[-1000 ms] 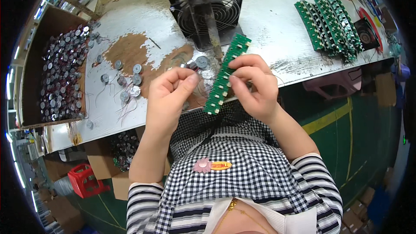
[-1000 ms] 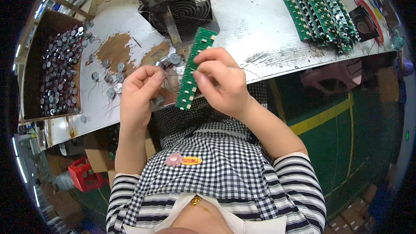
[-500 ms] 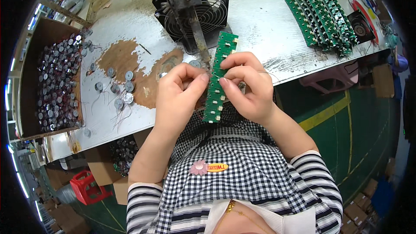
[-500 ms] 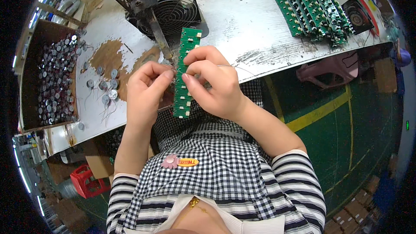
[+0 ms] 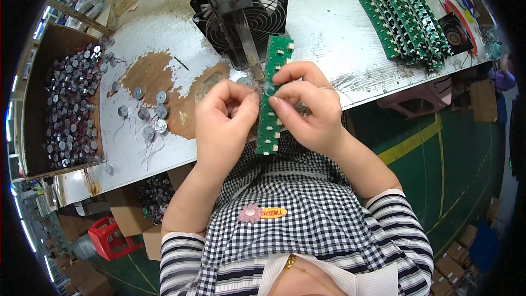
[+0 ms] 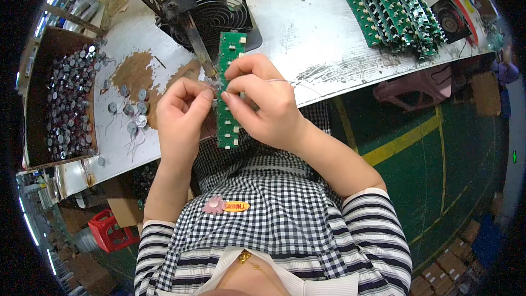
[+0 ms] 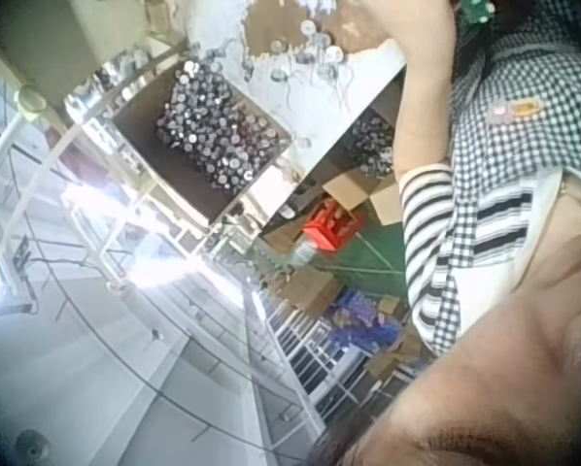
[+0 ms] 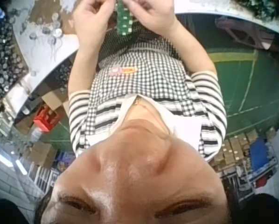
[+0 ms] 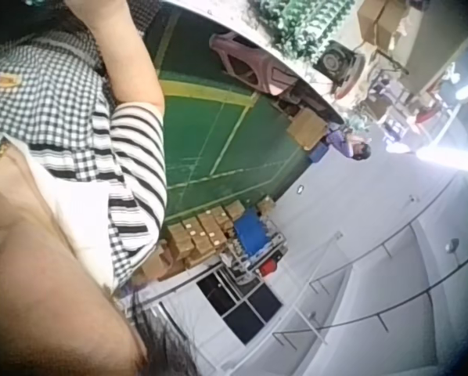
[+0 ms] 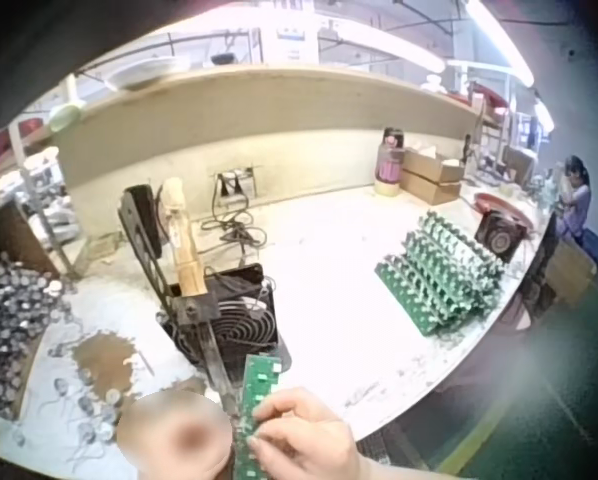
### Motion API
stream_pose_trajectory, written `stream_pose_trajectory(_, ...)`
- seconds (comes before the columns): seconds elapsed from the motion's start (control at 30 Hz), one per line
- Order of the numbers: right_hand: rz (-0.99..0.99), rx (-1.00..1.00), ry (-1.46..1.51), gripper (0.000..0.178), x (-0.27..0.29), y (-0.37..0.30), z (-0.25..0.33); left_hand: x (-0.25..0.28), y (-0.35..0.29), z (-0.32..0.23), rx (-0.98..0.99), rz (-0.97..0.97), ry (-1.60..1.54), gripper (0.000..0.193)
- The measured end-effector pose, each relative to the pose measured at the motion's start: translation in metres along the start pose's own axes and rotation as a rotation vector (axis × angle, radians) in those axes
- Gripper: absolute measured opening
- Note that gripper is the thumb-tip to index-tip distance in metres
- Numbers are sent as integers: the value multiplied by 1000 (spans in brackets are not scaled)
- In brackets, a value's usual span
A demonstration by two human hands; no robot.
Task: The person assembles electronic components by taking circuit boards, inserting the wires of small round motors into the ports along each board by hand, and placing the finished boards onto a stack.
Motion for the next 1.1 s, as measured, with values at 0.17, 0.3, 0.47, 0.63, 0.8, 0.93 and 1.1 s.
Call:
stream_pose_trajectory(0.17, -36, -136, 127, 11, 3, -11, -7, 1, -5, 4, -17, 15, 69, 7)
stream_pose_trajectory(0.3, -48, -105, 130, 9, 3, -11, -5, 0, -8, 7, 73, 15, -69, 8)
stream_pose_trajectory(0.47, -21, -65, 49, 11, 3, -11, -3, -3, -6, 4, 12, 83, 28, 8)
stream_pose_trajectory(0.63, -14, -101, 8, 12, 0, -8, -5, -3, -1, 6, 49, 70, 32, 8)
stream_pose_trajectory(0.8, -44, -29, 5, 13, 3, 1, 1, -2, 3, 0, 24, 76, 29, 6)
stream_pose_trajectory(0.93, -22, -165, 35, 15, -1, -9, -7, -1, -1, 4, 31, 36, -9, 6)
stream_pose_trajectory(1.1, -23, -43, -43, 15, -3, -6, 5, 3, -4, 11, 91, 33, 60, 8)
Point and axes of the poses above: each hand's wrist, its own y-axis towards the middle knuckle, its own x-axis out of the back of the hand, z = x × y, the point moved 9 cm from there along y, towards the middle knuckle, and after that the axes turned 8 degrees about -z, right-handed, at the moved point
